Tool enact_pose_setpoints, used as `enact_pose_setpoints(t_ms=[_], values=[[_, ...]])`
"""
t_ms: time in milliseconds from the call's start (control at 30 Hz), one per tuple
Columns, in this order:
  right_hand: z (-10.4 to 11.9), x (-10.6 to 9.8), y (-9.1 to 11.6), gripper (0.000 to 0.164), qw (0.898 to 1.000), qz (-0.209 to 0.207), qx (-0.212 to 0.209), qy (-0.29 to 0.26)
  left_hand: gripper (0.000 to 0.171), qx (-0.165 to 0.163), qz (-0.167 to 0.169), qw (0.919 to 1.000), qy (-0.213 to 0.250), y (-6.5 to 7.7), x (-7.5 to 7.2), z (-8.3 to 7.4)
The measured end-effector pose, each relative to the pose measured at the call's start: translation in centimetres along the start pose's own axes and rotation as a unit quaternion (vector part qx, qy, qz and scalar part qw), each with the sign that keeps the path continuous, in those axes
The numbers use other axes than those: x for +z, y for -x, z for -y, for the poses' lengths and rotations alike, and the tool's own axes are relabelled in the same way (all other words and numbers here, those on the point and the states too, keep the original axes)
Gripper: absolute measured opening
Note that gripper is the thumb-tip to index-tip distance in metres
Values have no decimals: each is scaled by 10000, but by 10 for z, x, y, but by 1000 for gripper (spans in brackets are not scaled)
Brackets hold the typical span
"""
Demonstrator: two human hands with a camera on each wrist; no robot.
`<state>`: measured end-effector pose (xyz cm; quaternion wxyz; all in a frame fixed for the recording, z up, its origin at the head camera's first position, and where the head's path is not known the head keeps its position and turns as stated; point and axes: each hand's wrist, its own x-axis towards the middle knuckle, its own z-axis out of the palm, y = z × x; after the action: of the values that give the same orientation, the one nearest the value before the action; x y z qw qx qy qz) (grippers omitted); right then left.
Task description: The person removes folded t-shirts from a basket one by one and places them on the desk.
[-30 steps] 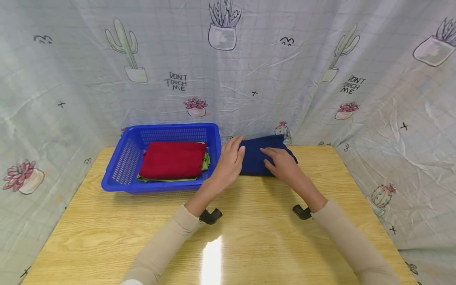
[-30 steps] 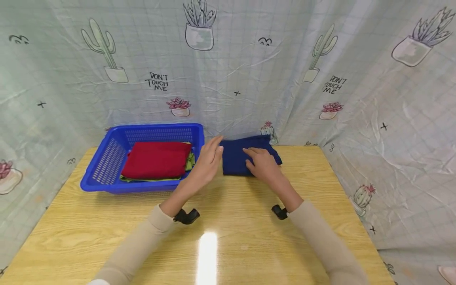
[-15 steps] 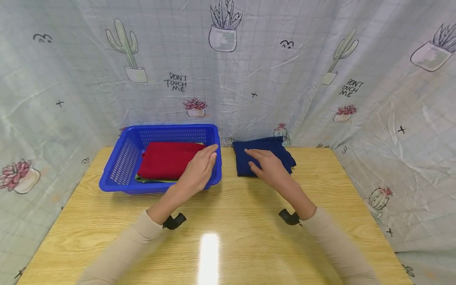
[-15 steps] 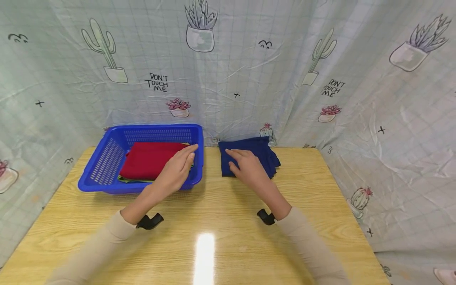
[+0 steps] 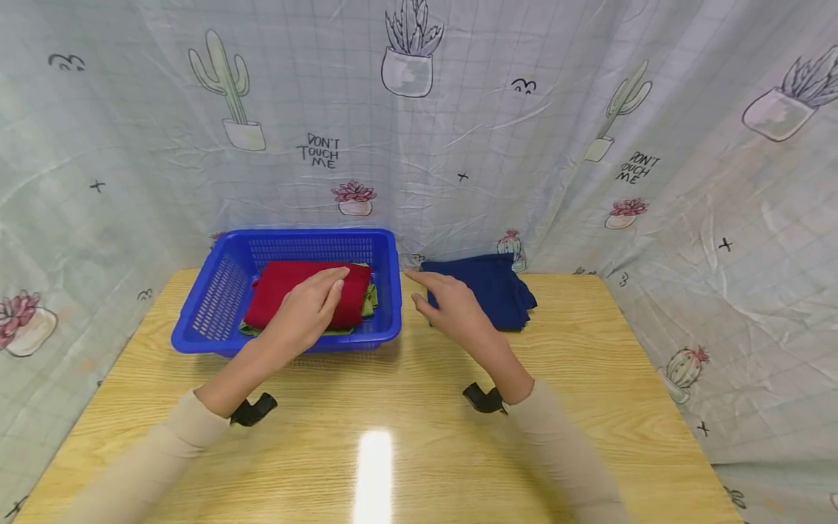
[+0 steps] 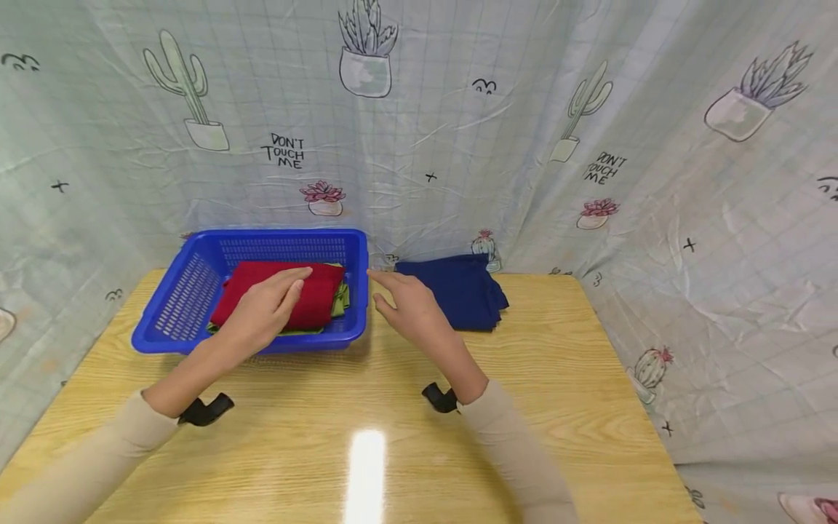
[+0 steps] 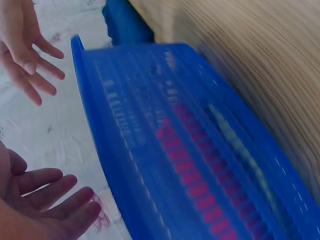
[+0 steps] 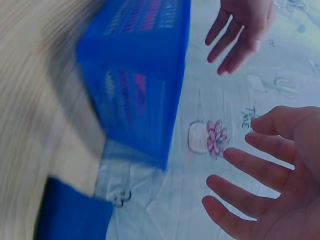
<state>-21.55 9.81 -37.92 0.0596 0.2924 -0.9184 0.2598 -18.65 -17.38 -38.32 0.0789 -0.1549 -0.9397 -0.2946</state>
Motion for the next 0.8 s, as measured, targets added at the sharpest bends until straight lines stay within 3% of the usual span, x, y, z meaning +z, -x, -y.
enact_pose_setpoints(t_ms=[400, 800], values=[[32, 14, -31, 42, 9979, 300, -153, -552, 44, -115, 116, 9981, -597, 13, -43, 29], [57, 10, -61, 42, 9937, 735, -145, -828, 47, -310, 287, 9966, -704, 6, -79, 52]])
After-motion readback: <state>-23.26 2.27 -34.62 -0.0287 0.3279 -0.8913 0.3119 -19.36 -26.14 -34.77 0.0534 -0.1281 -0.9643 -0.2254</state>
